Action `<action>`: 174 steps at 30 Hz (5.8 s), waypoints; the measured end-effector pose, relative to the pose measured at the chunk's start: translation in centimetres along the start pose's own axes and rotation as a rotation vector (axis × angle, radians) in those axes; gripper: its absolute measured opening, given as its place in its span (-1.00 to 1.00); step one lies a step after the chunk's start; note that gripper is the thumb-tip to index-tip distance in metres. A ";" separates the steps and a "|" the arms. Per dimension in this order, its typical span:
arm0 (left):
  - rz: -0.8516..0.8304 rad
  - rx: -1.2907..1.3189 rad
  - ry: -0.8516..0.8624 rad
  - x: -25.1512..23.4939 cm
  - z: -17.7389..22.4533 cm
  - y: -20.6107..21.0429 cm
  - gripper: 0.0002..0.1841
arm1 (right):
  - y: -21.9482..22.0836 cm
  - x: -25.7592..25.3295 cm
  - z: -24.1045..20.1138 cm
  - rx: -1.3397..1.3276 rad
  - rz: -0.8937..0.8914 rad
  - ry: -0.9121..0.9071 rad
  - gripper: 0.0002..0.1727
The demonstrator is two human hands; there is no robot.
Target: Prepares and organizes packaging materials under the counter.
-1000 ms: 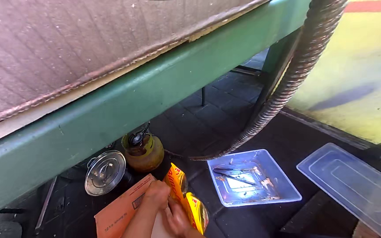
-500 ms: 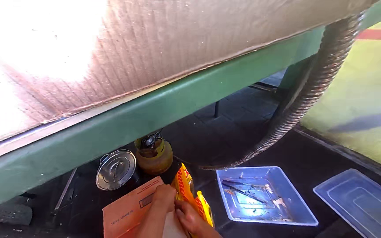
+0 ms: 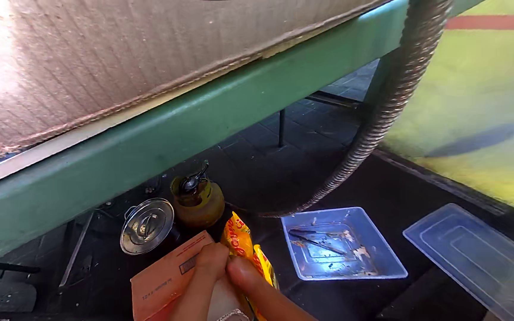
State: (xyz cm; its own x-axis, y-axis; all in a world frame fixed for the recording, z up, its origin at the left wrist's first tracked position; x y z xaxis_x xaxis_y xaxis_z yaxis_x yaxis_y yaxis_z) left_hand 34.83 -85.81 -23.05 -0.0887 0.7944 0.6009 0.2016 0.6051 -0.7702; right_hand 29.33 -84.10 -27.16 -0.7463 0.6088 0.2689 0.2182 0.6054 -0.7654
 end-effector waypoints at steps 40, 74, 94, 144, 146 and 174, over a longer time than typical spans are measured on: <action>0.271 -0.246 0.323 0.6 0.0 2.3 -0.69 | 6.7 3.3 1.4 -0.795 0.235 0.182 0.06; -0.220 -0.383 0.160 -2.4 5.1 -1.2 -0.76 | 6.8 3.5 1.8 -0.783 0.232 0.193 0.10; -0.286 -0.394 0.249 -2.0 6.8 0.9 -0.74 | 6.7 3.5 1.4 -0.789 0.256 0.196 -0.01; 0.128 0.080 0.270 13.5 -5.0 13.1 -0.42 | 2.6 5.5 -9.9 0.238 -0.062 -0.570 -0.59; 0.125 0.120 0.183 13.8 -5.2 12.4 -0.49 | 4.8 5.3 -11.7 0.232 -0.174 -0.814 -0.64; 0.748 0.879 -0.648 29.3 -13.2 14.1 -0.63 | 13.0 -1.0 -18.7 0.331 -0.397 -0.293 0.29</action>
State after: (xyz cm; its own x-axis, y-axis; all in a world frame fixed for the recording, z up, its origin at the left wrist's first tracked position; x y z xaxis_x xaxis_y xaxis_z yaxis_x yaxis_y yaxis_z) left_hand 47.93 -54.72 -13.46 -0.7300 0.6818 -0.0477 -0.2681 -0.3498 -0.8976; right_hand 44.70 -67.27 -26.47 -0.8836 0.1727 0.4353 -0.2859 0.5373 -0.7935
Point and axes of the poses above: each hand's wrist, its own x-axis away from the middle knuckle, its own y-axis out of the palm, z = x × y, the point moved 8 cm from there along -x, towards the middle knuckle, and after that the axes turned 7 degrees about -y, right-handed, at the moved point
